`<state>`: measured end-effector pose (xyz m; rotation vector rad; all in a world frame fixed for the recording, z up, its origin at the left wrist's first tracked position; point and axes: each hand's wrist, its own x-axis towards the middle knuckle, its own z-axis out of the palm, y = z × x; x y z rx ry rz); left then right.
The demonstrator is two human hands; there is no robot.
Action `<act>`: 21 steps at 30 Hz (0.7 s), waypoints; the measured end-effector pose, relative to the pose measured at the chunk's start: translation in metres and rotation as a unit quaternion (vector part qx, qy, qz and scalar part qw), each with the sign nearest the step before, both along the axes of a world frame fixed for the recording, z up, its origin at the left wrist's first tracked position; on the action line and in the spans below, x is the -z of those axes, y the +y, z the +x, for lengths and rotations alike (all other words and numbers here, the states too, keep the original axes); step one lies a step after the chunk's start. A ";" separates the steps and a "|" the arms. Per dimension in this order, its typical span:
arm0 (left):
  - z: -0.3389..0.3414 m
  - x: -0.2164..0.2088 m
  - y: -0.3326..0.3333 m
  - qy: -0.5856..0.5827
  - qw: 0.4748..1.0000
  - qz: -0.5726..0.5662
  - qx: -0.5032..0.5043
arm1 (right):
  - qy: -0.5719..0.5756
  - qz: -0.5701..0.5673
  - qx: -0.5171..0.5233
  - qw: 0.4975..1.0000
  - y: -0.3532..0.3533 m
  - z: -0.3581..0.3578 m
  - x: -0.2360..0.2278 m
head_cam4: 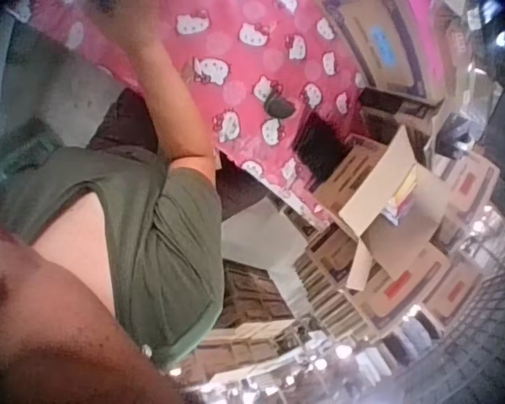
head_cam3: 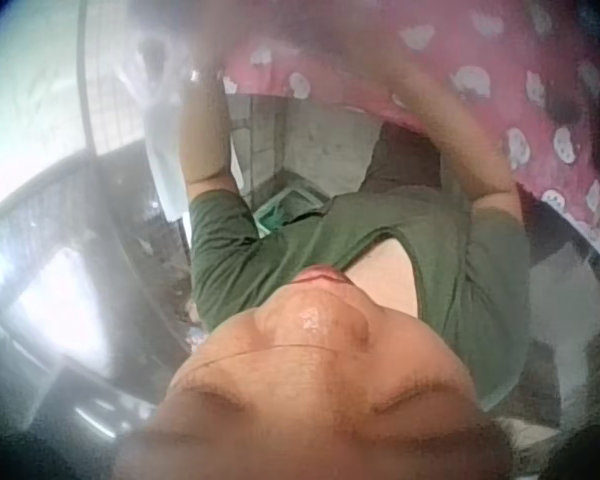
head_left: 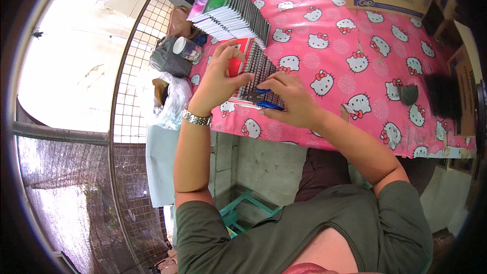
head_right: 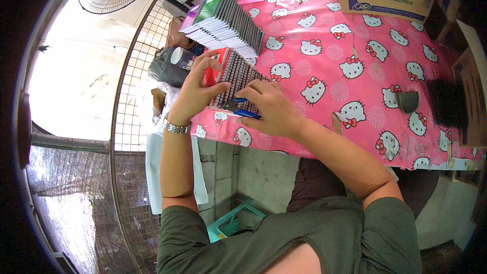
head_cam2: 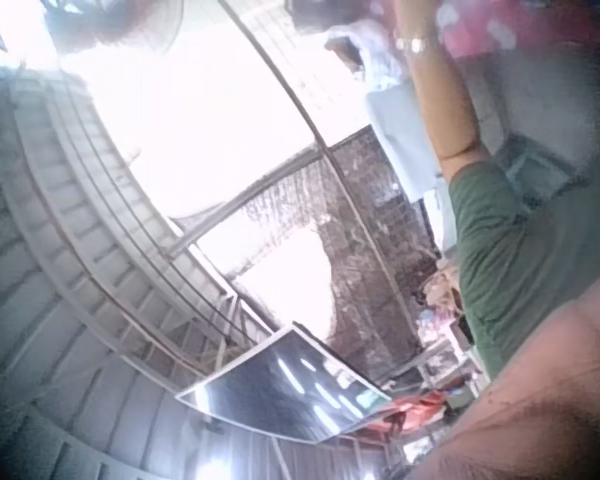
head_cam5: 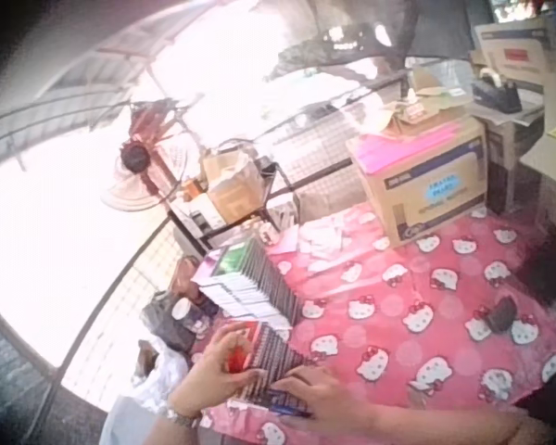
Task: The person manually binds spiral notebooks by threading a plastic coil through the holes and then places the finished notebooks into a cardboard box.
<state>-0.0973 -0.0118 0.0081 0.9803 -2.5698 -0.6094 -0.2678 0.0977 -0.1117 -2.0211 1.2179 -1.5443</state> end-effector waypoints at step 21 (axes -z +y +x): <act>-0.001 0.003 -0.001 -0.024 1.000 -0.011 0.012 | -0.172 0.496 -0.270 0.807 -0.005 -0.017 -0.028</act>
